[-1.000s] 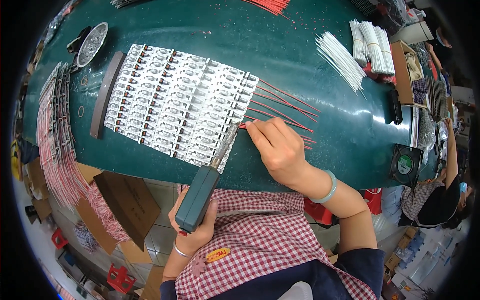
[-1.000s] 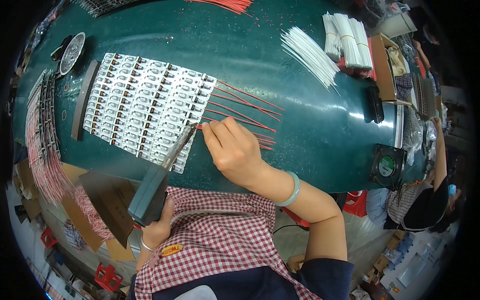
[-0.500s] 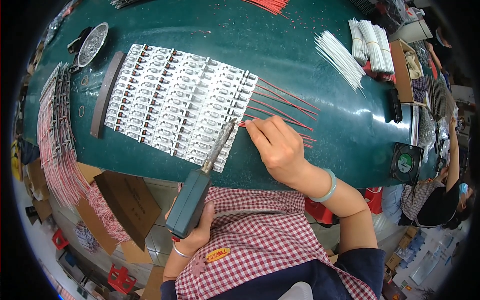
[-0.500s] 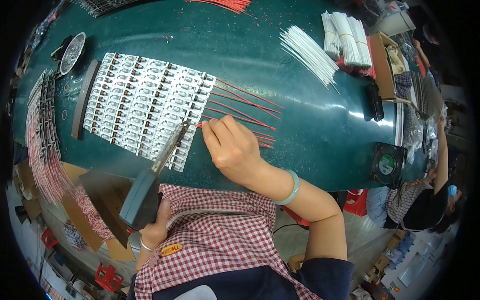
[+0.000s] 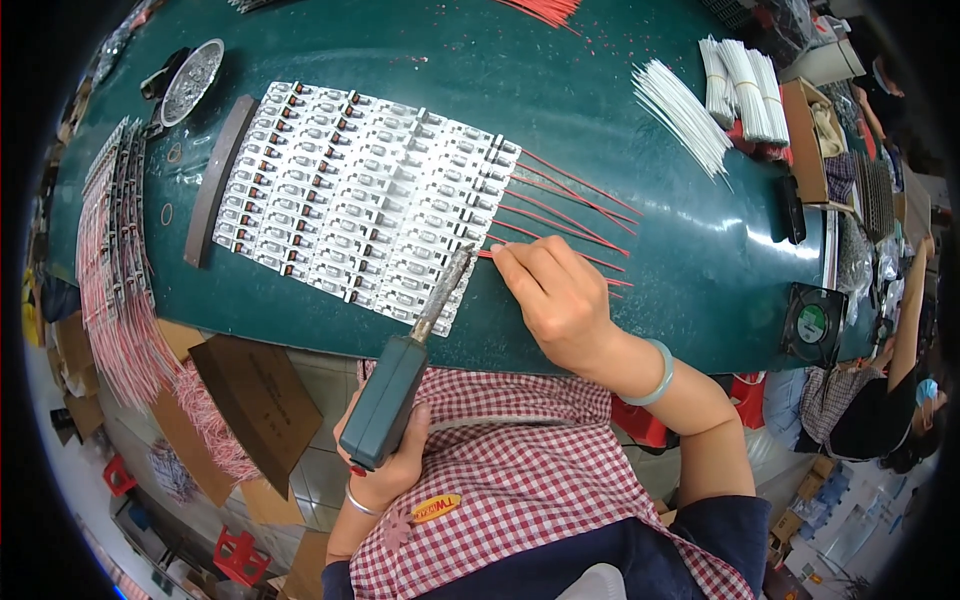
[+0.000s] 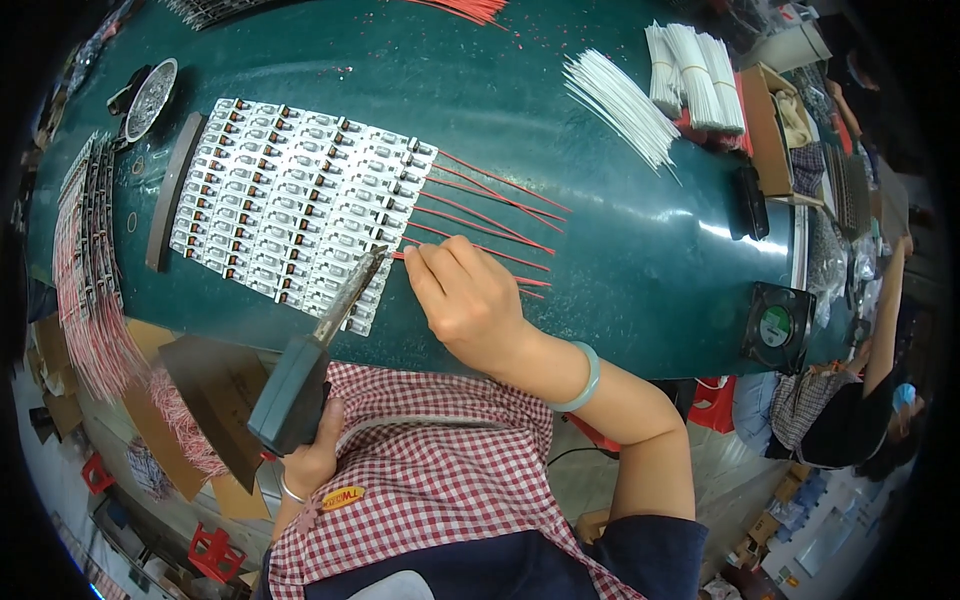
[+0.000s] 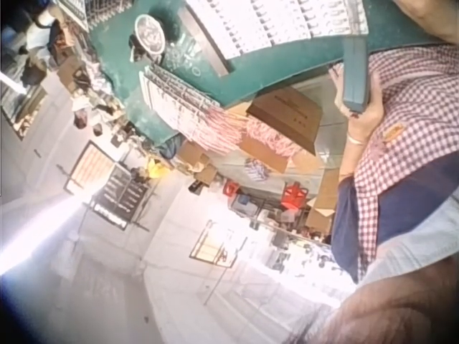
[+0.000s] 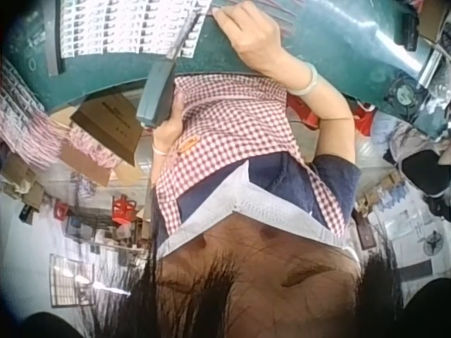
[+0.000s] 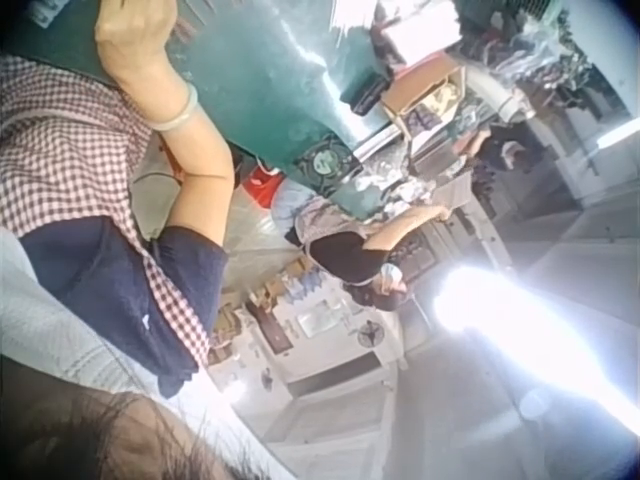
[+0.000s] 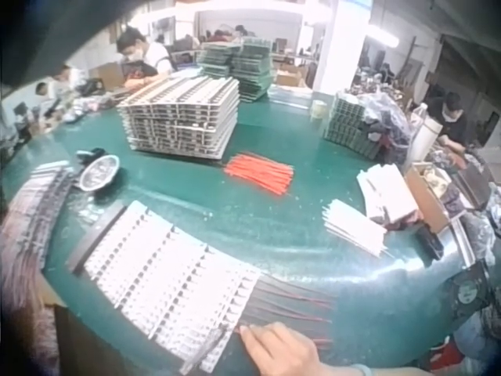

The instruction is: The person assembles electronic components by attaching wires to circuit strips using a soldering gun.

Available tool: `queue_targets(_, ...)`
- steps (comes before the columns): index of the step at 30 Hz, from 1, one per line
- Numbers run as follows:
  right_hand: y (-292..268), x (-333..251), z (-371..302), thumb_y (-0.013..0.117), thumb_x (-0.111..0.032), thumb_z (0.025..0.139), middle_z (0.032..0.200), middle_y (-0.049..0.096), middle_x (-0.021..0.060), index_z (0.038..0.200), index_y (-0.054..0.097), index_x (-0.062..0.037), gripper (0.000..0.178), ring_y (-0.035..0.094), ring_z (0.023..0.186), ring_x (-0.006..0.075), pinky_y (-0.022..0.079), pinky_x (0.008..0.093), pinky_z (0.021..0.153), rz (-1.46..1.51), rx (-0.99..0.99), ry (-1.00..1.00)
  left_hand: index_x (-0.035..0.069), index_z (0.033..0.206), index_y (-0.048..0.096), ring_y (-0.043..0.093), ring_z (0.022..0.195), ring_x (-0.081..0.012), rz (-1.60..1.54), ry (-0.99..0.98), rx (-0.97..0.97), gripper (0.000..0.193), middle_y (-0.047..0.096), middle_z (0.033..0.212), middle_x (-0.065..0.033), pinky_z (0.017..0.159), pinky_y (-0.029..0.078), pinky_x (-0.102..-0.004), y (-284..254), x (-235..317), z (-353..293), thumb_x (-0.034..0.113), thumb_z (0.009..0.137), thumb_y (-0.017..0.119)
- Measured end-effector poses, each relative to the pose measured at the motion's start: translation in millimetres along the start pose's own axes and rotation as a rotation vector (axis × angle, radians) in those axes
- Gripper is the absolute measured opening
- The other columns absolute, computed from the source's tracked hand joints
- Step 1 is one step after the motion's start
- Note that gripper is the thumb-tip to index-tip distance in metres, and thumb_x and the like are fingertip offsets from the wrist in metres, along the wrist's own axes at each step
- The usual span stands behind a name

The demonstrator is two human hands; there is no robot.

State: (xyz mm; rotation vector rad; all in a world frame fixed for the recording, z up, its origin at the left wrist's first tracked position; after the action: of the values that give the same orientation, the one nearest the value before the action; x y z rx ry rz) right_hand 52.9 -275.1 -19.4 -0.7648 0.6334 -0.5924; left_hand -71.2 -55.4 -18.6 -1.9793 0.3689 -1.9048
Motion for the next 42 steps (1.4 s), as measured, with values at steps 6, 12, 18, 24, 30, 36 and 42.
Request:
queue_targets(6,2,-1,-1,0.069,0.002,0.069,0.090,0.067,0.0118,0.102,0.066,0.0073,0.033,0.062,0.073,0.0236,0.052,0.0323,0.060,-0.026,-0.001,-0.017,-0.007,0.103,0.069,0.071,0.078,-0.0290,-0.014,-0.032,-0.045,0.027,0.069,0.096,-0.0193,0.068,0.056,-0.0329,4,-2,1,0.002,0.079,0.076)
queue_targets(12,2,-2,0,0.068,0.001,0.069,0.091,0.067,0.0117,0.102,0.066,0.0074,0.033,0.062,0.074,0.0232,0.053,0.0320,0.060,-0.038,-0.024,-0.015,-0.007,0.103,0.068,0.070,0.076,-0.0291,0.039,0.002,-0.061,0.027,0.068,0.095,-0.0192,0.067,0.055,-0.0329,3,0,2,0.001,0.078,0.075)
queue_targets(18,2,-2,1,0.069,0.001,0.070,0.090,0.066,0.0114,0.102,0.066,0.0073,0.033,0.062,0.074,0.0230,0.052,0.0316,0.060,-0.059,-0.014,-0.015,-0.006,0.103,0.069,0.070,0.073,-0.0280,0.033,0.010,-0.064,0.025,0.069,0.092,-0.0180,0.065,0.055,-0.0327,-1,-2,-2,0.003,0.081,0.075)
queue_targets(24,2,-3,0,0.069,0.001,0.071,0.090,0.066,0.0114,0.102,0.066,0.0068,0.032,0.062,0.075,0.0232,0.052,0.0315,0.060,-0.073,-0.012,-0.014,-0.007,0.104,0.070,0.069,0.073,-0.0267,0.027,0.112,0.029,0.026,0.070,0.089,-0.0172,0.065,0.054,-0.0317,-2,4,-1,0.006,0.083,0.076)
queue_targets(30,-2,-7,-1,0.070,0.004,0.070,0.090,0.067,0.0109,0.100,0.067,0.0066,0.031,0.063,0.075,0.0229,0.052,0.0316,0.060,-0.020,0.041,-0.028,-0.007,0.103,0.070,0.070,0.073,-0.0274,0.037,0.160,0.033,0.025,0.070,0.091,-0.0181,0.065,0.054,-0.0317,-2,4,-2,0.007,0.084,0.076)
queue_targets(36,0,-10,-4,0.070,0.004,0.069,0.086,0.067,0.0103,0.100,0.068,0.0064,0.031,0.063,0.072,0.0223,0.051,0.0318,0.058,0.003,0.004,0.000,-0.007,0.102,0.069,0.071,0.076,-0.0293,0.015,0.074,-0.007,0.025,0.070,0.093,-0.0188,0.067,0.055,-0.0327,-5,-2,-9,0.006,0.082,0.076)
queue_targets(42,1,-11,-4,0.070,0.002,0.070,0.088,0.067,0.0104,0.100,0.068,0.0059,0.031,0.062,0.072,0.0219,0.051,0.0314,0.057,-0.031,-0.018,-0.024,-0.006,0.100,0.069,0.071,0.083,-0.0319,0.015,-0.021,-0.057,0.025,0.070,0.096,-0.0186,0.073,0.057,-0.0347,-3,-15,-18,0.000,0.077,0.076)
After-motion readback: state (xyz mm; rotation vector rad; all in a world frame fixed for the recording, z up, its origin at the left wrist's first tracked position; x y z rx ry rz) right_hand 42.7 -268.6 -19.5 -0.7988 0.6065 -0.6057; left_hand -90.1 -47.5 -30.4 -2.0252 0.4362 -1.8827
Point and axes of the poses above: each hand's wrist, its own z-axis towards the middle knuckle, its own y-axis out of the palm, x = y × z, the point moved 3 cm from there along z, towards the middle knuckle
